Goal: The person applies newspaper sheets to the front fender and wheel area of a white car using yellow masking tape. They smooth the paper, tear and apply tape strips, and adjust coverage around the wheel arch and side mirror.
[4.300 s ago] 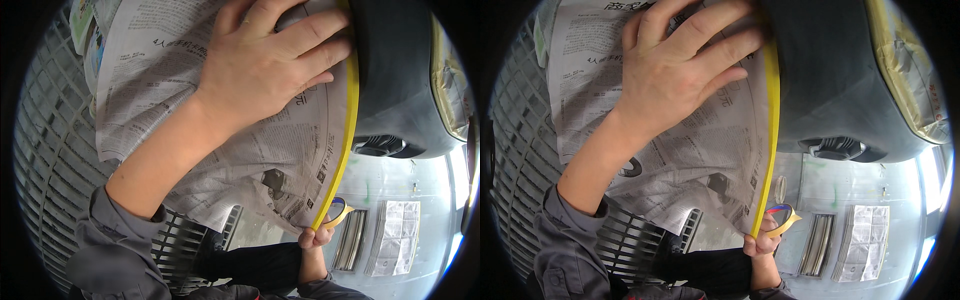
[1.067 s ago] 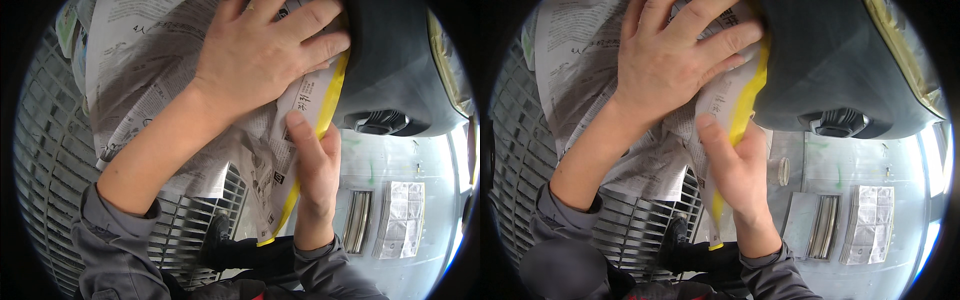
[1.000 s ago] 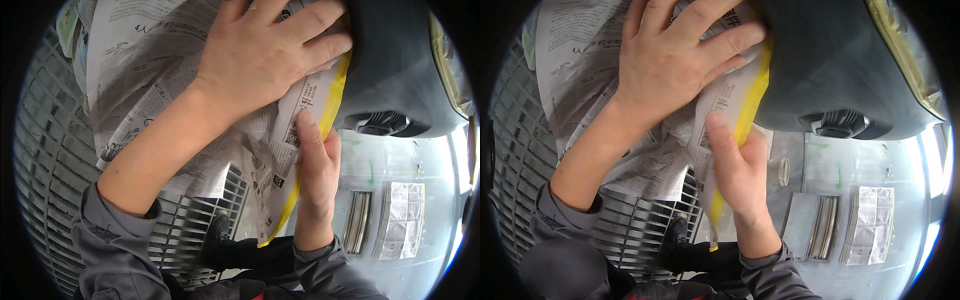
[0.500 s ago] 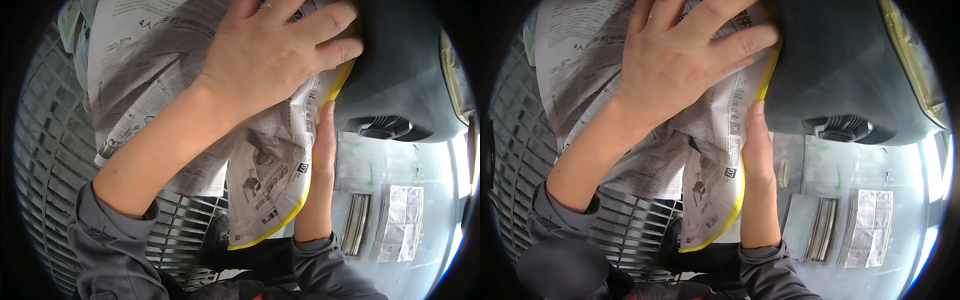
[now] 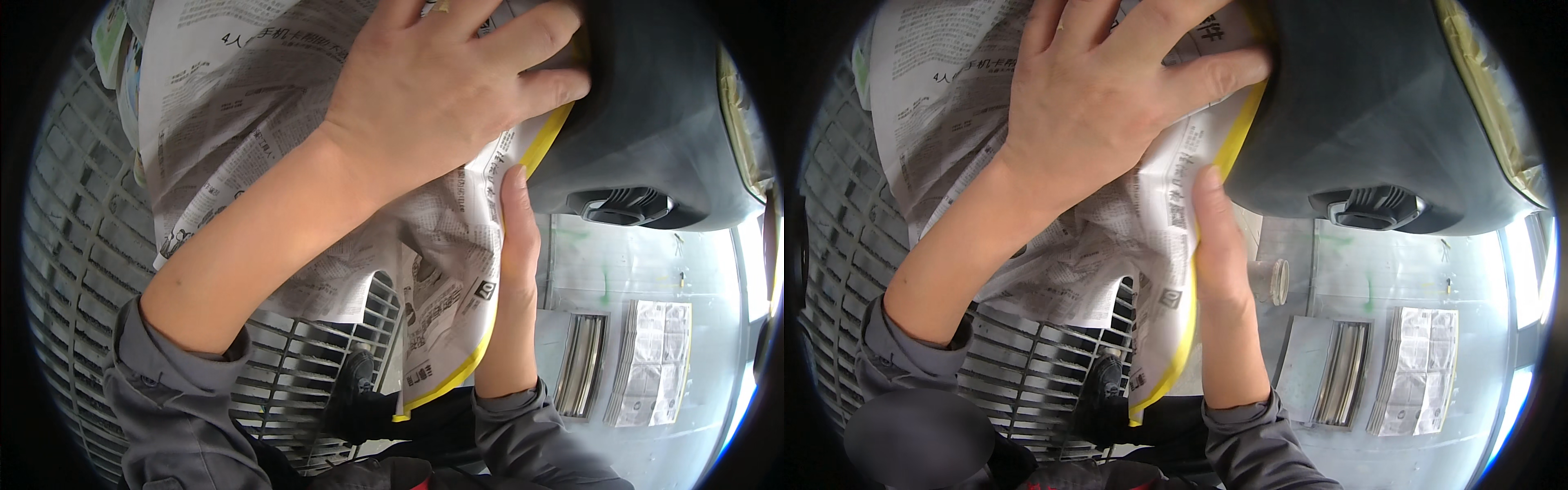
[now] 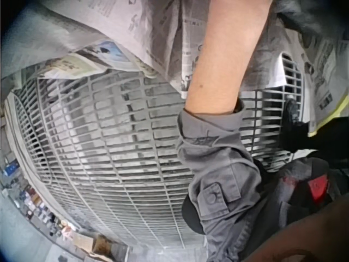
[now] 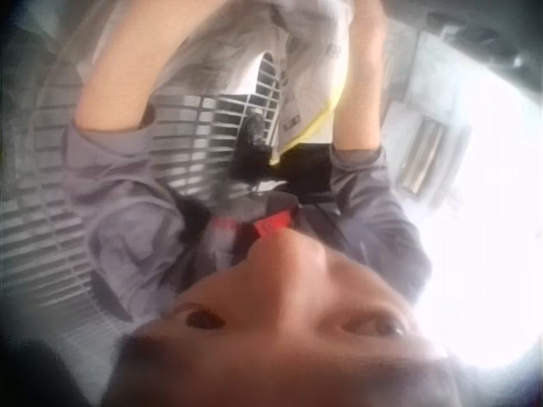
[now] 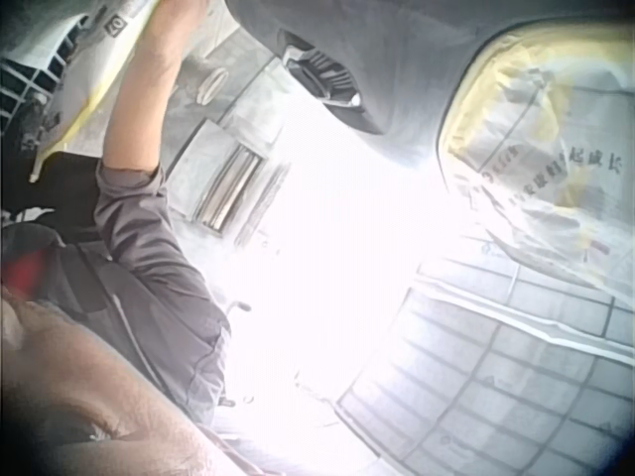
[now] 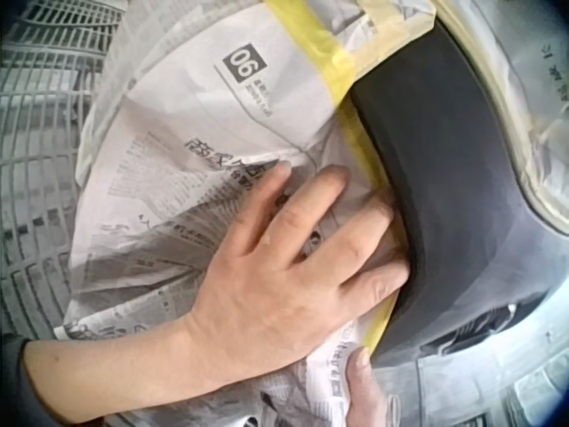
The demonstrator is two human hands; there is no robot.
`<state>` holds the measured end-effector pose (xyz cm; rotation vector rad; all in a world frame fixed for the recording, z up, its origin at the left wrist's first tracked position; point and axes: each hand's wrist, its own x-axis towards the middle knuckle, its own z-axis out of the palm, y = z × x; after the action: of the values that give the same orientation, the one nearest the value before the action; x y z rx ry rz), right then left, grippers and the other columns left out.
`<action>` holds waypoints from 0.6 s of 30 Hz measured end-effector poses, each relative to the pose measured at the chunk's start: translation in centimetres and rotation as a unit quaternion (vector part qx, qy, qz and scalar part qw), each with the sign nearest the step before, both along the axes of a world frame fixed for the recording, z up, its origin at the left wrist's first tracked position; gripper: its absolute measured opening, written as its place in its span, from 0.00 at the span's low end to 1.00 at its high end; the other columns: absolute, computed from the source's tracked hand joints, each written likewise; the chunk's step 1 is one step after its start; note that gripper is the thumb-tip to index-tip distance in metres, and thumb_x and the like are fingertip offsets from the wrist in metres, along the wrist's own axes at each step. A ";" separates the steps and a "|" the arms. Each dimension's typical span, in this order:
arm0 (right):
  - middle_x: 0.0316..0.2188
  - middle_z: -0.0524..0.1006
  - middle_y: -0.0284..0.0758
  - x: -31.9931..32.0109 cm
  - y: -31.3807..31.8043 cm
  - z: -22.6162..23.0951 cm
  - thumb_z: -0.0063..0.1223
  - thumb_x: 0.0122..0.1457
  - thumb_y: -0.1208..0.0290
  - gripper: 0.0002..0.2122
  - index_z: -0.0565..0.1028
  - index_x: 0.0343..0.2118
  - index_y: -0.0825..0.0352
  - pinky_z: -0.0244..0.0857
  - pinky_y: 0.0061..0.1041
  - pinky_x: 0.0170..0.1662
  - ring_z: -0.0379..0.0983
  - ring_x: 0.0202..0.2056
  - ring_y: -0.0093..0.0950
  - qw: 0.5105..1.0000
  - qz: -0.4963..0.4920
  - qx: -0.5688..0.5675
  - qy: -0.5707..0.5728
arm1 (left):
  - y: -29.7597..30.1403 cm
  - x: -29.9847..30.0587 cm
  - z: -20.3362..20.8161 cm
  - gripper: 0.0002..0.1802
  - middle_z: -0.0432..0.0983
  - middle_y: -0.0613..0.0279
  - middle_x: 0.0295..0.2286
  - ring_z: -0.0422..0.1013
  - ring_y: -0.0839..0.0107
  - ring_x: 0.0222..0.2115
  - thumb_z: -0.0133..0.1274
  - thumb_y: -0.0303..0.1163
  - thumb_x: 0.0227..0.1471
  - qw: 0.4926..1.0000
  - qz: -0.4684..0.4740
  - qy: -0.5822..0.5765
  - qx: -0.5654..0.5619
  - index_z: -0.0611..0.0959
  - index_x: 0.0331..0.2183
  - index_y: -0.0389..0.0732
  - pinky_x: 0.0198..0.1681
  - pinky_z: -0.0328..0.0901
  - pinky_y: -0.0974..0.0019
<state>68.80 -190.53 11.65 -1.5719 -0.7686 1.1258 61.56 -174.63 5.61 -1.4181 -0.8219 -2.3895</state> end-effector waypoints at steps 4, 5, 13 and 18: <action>0.59 0.70 0.44 2.2 0.6 0.2 0.29 0.74 0.50 0.30 0.60 0.65 0.74 0.65 0.33 0.61 0.70 0.58 0.34 0.997 0.036 0.051 -0.046 | -0.8 -1.0 0.1 0.09 0.69 0.68 0.53 0.61 0.58 0.59 0.58 0.43 0.51 0.998 -0.035 0.050 -0.027 0.87 0.36 0.61 0.65 0.54 0.46; 0.59 0.70 0.45 2.3 0.8 0.0 0.29 0.74 0.50 0.30 0.59 0.66 0.74 0.65 0.33 0.61 0.70 0.58 0.34 0.996 0.040 0.061 -0.045 | -1.0 -1.2 0.0 0.09 0.69 0.68 0.53 0.61 0.58 0.59 0.58 0.43 0.51 0.997 -0.045 0.059 -0.028 0.87 0.36 0.61 0.65 0.54 0.46; 0.61 0.68 0.46 0.9 1.0 -0.9 0.28 0.74 0.47 0.32 0.58 0.66 0.74 0.64 0.36 0.62 0.68 0.60 0.37 0.993 0.061 0.075 -0.071 | -0.9 -0.2 0.1 0.09 0.69 0.65 0.53 0.60 0.57 0.60 0.58 0.43 0.52 0.998 -0.067 0.019 -0.012 0.87 0.36 0.61 0.65 0.55 0.46; 0.64 0.63 0.51 1.2 1.2 -1.4 0.29 0.73 0.44 0.35 0.54 0.68 0.73 0.65 0.42 0.63 0.66 0.62 0.43 0.993 0.082 0.076 -0.041 | -2.4 -2.4 0.4 0.09 0.68 0.64 0.54 0.60 0.56 0.60 0.58 0.43 0.51 0.988 -0.105 0.093 -0.072 0.88 0.36 0.60 0.64 0.56 0.46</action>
<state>70.03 -189.31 10.22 -1.4540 -1.0291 1.0970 59.14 -176.99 5.96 -1.8353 -0.8488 -2.3368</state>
